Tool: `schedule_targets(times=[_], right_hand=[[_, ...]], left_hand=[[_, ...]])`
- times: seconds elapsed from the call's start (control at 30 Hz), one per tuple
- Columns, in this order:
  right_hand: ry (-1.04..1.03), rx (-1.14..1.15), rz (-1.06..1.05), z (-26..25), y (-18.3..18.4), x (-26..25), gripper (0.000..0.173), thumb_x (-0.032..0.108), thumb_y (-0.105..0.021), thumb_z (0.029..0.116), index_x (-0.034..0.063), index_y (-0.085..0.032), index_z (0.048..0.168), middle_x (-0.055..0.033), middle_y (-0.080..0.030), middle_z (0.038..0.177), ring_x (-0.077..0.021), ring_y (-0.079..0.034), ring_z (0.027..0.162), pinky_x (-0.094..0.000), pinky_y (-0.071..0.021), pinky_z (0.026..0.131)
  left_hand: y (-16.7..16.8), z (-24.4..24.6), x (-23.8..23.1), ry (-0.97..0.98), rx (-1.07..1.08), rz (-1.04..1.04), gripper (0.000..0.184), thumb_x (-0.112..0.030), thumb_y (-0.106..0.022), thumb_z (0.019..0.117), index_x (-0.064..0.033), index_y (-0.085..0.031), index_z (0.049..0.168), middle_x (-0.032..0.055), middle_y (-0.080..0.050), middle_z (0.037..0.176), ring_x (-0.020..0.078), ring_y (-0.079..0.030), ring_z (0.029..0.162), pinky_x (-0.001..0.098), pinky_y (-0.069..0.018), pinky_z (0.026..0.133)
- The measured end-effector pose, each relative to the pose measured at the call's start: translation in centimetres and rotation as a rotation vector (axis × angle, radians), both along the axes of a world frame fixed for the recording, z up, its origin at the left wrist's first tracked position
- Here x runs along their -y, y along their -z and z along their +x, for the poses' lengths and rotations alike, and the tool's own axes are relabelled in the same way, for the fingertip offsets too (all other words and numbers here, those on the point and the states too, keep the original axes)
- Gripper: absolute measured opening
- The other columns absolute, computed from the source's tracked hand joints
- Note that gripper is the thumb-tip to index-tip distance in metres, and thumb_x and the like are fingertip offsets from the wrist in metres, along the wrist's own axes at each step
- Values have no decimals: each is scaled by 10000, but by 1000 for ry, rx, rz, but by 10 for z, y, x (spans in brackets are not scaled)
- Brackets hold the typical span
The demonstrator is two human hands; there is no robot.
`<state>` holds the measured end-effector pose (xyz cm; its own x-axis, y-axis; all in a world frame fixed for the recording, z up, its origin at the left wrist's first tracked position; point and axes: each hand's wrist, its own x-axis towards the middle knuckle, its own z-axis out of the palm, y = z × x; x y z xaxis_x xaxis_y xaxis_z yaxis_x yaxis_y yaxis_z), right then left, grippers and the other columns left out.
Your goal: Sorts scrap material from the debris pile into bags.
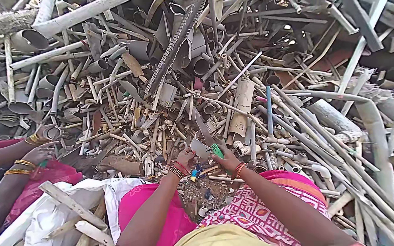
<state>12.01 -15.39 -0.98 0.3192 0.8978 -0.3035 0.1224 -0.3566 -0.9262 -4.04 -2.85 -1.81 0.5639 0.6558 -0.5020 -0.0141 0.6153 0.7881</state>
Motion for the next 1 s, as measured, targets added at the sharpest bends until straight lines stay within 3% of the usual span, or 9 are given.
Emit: schedule_targets(times=[0.1, 0.2, 0.33, 0.53, 0.6, 0.7, 0.77, 0.83, 1.0], right_hand=[[-83, 214, 20, -10, -1, 3, 668, 211, -671, 978, -82, -385, 1506, -290, -621, 1270, -313, -662, 1042, -437, -521, 952], [-177, 335, -18, -13, -5, 2, 636, 207, -637, 1005, -92, -391, 1510, -320, -630, 1262, -397, -652, 1112, -510, -481, 1018], [-257, 154, -3, -14, -7, 2, 604, 188, -648, 984, -79, -424, 1478, -253, -631, 1225, -249, -661, 960, -385, -542, 884], [-356, -121, 11, -14, -13, -1, 710, 111, -702, 920, -61, -332, 1501, -126, -601, 1105, -60, -615, 767, -214, -544, 711], [-371, -173, 17, -15, -14, -1, 750, 93, -716, 889, -52, -316, 1506, -111, -592, 1116, -53, -618, 779, -205, -543, 712], [-242, -130, 82, -14, -16, 1, 644, 113, -613, 974, -58, -323, 1522, -147, -609, 1136, -68, -627, 756, -225, -555, 706], [-159, 70, 26, -9, -29, 3, 599, 163, -520, 1056, -37, -290, 1571, -210, -615, 1222, -153, -641, 818, -306, -548, 787], [-166, 227, -32, -2, -41, 10, 581, 191, -452, 1089, -31, -261, 1590, -268, -611, 1274, -271, -671, 930, -418, -538, 899], [-456, 612, -305, -6, -61, 23, 575, 214, -406, 1114, 27, -224, 1626, -302, -579, 1380, -460, -629, 1194, -596, -467, 1023]], left_hand=[[4, 5, 13, 182, -127, 70, 148, -19, -408, 1080, -4, -492, 1202, 46, -619, 868, 92, -623, 664, 236, -553, 633], [20, 0, 18, 386, -156, 298, 808, -104, -620, 990, 41, -103, 1594, 262, -369, 1560, 267, -496, 1363, 385, -462, 1082], [35, 0, 31, 307, 62, 281, 1309, -413, -921, 653, 57, -88, 1546, 171, -477, 1429, 127, -577, 1237, 284, -529, 999], [41, -1, 29, 170, 235, 221, 1284, -385, -980, 498, 70, -230, 1435, 87, -589, 1212, 79, -645, 1052, 248, -555, 904], [45, -2, 28, 159, 268, 115, 1123, -327, -949, 594, 29, -269, 1414, 59, -617, 1163, 79, -665, 1015, 263, -576, 878], [33, -6, 26, 86, 275, -140, 530, -150, -541, 944, -17, -304, 1399, 139, -579, 1174, 234, -644, 1038, 428, -570, 840], [7, -2, 19, -16, 207, -238, 450, -225, -244, 1069, -9, -273, 1462, 275, -472, 1360, 399, -569, 1167, 559, -516, 885], [-4, -2, 8, -121, 245, -266, 518, -303, -186, 1073, -16, -239, 1501, 327, -396, 1447, 461, -519, 1226, 612, -491, 895], [10, -7, -14, -209, 403, -268, 576, -359, -399, 1028, -18, -282, 1477, 323, -484, 1402, 470, -585, 1198, 576, -538, 907]])
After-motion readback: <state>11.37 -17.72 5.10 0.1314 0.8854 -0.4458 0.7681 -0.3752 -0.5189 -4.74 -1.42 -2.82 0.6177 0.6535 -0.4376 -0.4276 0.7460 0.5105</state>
